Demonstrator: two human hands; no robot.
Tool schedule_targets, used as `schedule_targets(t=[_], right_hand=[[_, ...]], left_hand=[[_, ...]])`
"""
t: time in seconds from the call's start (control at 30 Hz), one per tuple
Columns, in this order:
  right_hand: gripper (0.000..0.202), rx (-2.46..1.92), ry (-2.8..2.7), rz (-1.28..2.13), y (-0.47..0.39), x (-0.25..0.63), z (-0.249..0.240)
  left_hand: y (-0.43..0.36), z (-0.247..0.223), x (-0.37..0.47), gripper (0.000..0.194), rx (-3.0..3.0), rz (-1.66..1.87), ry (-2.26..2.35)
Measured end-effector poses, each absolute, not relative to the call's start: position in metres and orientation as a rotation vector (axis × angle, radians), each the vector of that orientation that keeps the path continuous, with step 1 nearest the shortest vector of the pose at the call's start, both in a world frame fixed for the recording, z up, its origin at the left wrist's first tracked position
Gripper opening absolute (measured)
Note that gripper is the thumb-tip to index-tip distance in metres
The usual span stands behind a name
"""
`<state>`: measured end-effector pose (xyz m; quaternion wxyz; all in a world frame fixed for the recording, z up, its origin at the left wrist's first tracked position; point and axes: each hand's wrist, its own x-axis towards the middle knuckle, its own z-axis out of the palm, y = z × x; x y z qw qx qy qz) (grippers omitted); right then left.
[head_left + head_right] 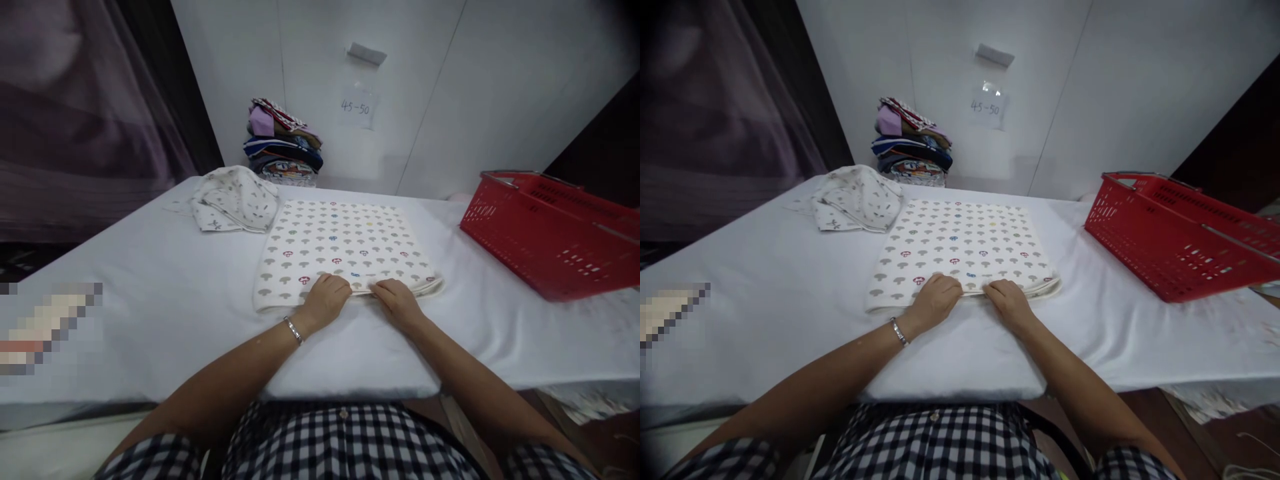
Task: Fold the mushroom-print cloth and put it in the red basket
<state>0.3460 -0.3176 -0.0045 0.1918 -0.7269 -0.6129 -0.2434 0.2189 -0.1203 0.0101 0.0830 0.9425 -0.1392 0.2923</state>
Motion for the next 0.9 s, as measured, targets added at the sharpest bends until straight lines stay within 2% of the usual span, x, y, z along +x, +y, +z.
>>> schedule_targets(t=[0.23,0.47,0.73,0.9], right_hand=[[0.024,-2.054,-1.670,-0.718,-0.318,0.345,-0.002],[0.022,-2.044,-1.796,-0.587,-0.317,0.343,-0.002],[0.018,-2.170,-1.802,-0.554,-0.320,0.345,-0.002],[0.016,-2.171,-1.811,-0.457,-0.323,0.342,0.000]], left_hand=[[-0.122,0.009,0.219,0.021,2.924,0.955,-0.386],[-0.123,0.000,0.221,0.022,2.975,0.739,-0.194],[-0.117,-0.002,0.220,0.021,3.018,0.771,-0.489],[-0.119,-0.002,0.219,0.019,3.066,0.687,-0.451]])
